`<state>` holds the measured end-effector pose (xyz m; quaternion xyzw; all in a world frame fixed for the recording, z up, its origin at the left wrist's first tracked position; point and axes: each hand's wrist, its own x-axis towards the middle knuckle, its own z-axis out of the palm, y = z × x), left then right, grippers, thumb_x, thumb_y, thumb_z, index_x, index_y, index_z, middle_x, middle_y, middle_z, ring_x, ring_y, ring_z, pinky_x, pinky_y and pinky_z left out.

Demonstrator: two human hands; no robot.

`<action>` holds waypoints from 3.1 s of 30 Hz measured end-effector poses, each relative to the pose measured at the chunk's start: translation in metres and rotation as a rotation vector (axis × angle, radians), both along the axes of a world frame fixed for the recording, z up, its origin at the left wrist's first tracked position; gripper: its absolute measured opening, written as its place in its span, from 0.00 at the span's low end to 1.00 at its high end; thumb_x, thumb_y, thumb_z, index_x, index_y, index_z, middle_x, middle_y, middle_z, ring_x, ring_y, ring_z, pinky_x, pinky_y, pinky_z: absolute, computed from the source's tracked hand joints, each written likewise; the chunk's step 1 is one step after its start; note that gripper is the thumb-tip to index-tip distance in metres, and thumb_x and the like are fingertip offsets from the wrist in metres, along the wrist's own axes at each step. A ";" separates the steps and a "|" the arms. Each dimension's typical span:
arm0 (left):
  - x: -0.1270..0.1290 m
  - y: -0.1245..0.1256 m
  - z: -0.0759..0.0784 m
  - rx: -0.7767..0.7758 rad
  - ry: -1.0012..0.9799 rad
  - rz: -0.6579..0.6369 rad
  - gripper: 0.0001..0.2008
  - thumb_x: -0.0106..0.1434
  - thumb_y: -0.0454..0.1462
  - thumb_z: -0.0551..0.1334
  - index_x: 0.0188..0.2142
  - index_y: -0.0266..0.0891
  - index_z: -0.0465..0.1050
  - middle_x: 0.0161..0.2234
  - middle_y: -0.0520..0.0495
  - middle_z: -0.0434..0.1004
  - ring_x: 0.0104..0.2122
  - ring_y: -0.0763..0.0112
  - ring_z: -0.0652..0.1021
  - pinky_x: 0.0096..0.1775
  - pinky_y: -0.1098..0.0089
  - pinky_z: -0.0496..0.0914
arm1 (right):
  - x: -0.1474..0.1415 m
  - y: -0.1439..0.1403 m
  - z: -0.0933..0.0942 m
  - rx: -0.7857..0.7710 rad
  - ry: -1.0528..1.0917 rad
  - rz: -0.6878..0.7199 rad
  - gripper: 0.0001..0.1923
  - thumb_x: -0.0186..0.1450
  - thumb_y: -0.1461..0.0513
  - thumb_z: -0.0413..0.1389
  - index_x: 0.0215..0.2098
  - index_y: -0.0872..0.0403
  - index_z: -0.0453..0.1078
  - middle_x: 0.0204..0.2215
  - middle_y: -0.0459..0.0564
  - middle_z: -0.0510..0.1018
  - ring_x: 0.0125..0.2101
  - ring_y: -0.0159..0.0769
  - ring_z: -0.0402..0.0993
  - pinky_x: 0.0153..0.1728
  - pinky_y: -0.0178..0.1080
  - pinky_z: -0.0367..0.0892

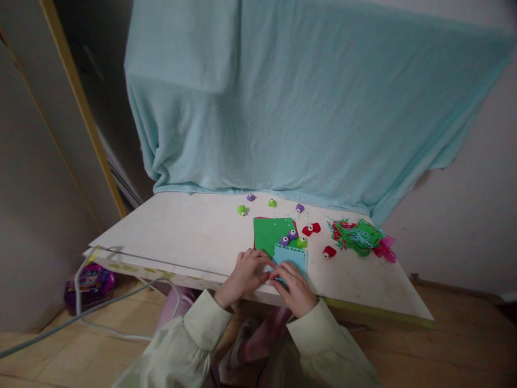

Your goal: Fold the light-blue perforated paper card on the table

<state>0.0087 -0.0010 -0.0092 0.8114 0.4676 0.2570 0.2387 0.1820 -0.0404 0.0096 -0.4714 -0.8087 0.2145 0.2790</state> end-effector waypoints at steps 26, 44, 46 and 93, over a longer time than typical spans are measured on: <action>0.004 -0.007 0.004 -0.035 0.037 0.031 0.12 0.56 0.36 0.62 0.40 0.51 0.72 0.43 0.54 0.71 0.44 0.62 0.67 0.44 0.62 0.56 | 0.022 -0.002 -0.004 -0.052 0.168 0.068 0.05 0.64 0.66 0.52 0.37 0.51 0.68 0.42 0.51 0.68 0.46 0.39 0.65 0.48 0.43 0.62; 0.005 -0.008 0.006 -0.055 0.059 0.048 0.12 0.54 0.36 0.63 0.40 0.52 0.72 0.44 0.53 0.70 0.44 0.60 0.66 0.44 0.61 0.56 | 0.018 0.004 -0.001 -0.009 0.133 0.078 0.05 0.64 0.68 0.52 0.34 0.51 0.68 0.38 0.50 0.69 0.43 0.38 0.67 0.45 0.41 0.64; 0.005 -0.007 0.005 -0.055 0.057 0.052 0.12 0.54 0.37 0.63 0.39 0.51 0.72 0.43 0.53 0.70 0.44 0.60 0.66 0.44 0.61 0.56 | 0.020 0.004 0.000 -0.015 0.131 0.083 0.05 0.64 0.68 0.52 0.34 0.51 0.68 0.39 0.50 0.69 0.43 0.38 0.66 0.46 0.41 0.63; 0.004 -0.010 0.008 -0.036 0.035 0.039 0.11 0.56 0.38 0.62 0.39 0.54 0.71 0.43 0.55 0.70 0.44 0.62 0.67 0.43 0.61 0.55 | 0.076 -0.012 -0.007 0.047 -0.078 -0.006 0.07 0.65 0.65 0.49 0.33 0.51 0.68 0.49 0.52 0.67 0.50 0.43 0.62 0.50 0.47 0.57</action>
